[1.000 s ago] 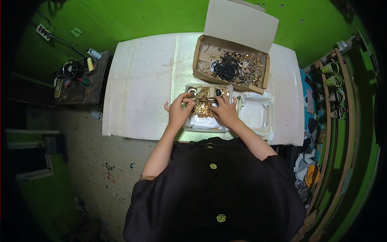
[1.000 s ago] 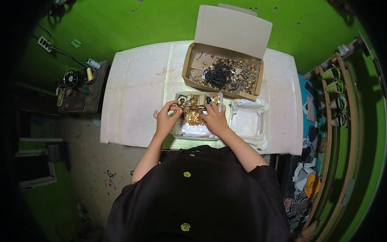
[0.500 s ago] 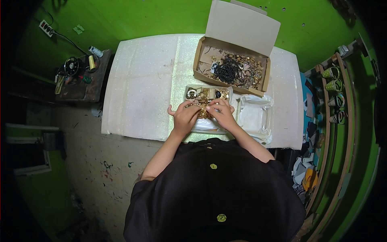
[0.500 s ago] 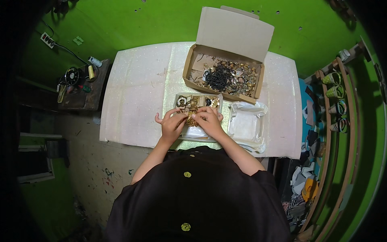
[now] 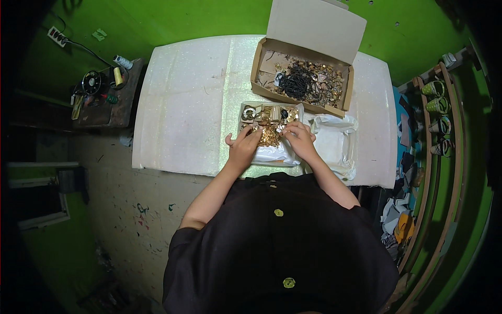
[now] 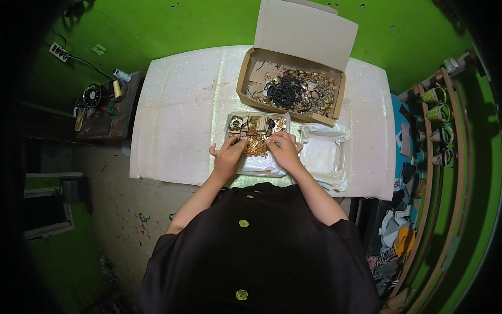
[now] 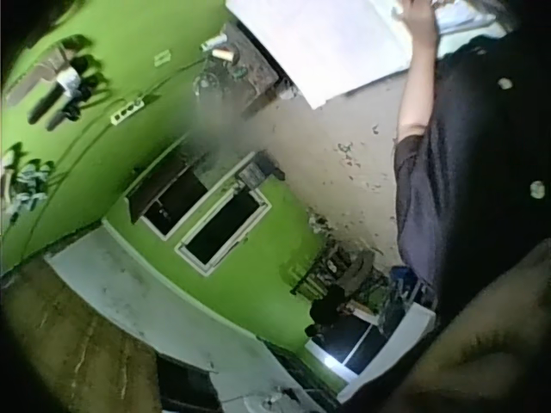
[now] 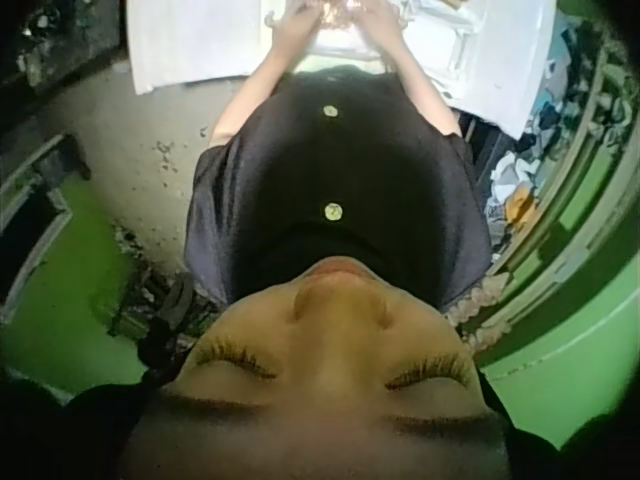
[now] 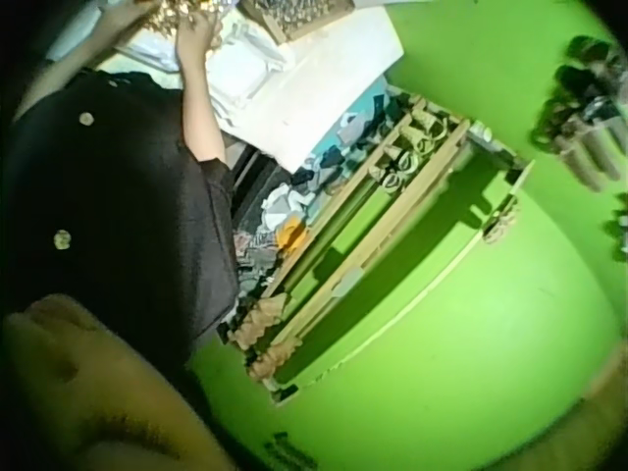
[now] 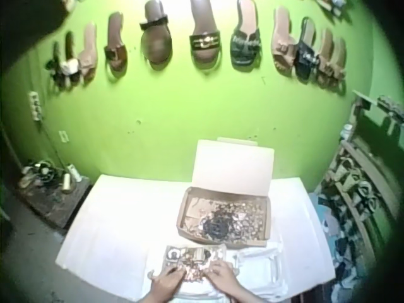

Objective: Sorting various small hardware components from a box into smaller containers.

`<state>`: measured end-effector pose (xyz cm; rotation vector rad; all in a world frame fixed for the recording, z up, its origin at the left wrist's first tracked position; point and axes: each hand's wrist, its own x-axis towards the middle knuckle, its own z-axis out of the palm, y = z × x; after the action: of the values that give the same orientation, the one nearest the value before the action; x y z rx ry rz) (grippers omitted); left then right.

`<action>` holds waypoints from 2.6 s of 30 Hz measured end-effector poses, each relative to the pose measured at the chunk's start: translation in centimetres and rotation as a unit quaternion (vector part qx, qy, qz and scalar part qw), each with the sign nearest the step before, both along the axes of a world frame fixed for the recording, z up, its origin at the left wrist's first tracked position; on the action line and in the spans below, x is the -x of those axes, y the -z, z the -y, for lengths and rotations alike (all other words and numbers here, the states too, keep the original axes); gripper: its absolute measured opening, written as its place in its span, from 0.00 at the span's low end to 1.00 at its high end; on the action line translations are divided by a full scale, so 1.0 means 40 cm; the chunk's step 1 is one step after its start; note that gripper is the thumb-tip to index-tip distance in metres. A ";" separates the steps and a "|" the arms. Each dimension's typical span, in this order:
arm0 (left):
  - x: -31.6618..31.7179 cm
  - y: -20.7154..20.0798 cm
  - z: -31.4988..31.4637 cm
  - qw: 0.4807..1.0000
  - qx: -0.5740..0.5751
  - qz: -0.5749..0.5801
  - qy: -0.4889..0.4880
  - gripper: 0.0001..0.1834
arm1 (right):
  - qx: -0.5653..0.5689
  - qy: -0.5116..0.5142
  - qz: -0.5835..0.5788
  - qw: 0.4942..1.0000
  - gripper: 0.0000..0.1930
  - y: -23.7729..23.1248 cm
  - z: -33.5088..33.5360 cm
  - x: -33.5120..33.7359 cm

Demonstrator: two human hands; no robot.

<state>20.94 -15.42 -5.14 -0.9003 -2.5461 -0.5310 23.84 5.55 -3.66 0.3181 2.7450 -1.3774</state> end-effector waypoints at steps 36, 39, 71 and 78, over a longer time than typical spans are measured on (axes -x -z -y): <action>0.009 -0.052 0.052 0.981 -0.043 0.134 -0.132 0.16 | -0.253 -0.142 -0.080 0.953 0.14 -0.030 0.117 -0.009; 0.013 -0.054 0.039 0.980 -0.036 0.151 -0.125 0.16 | -0.261 -0.145 -0.115 0.947 0.11 0.009 0.117 -0.006; 0.059 -0.075 0.026 0.972 -0.017 0.214 -0.094 0.22 | -0.239 -0.109 -0.051 0.963 0.19 -0.016 0.099 0.004; 0.176 -0.109 -0.028 0.972 -0.030 0.221 -0.069 0.31 | -0.242 -0.001 -0.096 0.965 0.16 -0.109 -0.017 0.133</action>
<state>13.91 -14.30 -0.80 -0.6307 -2.9385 -0.8401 18.52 6.23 0.70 0.2073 3.2184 -0.7475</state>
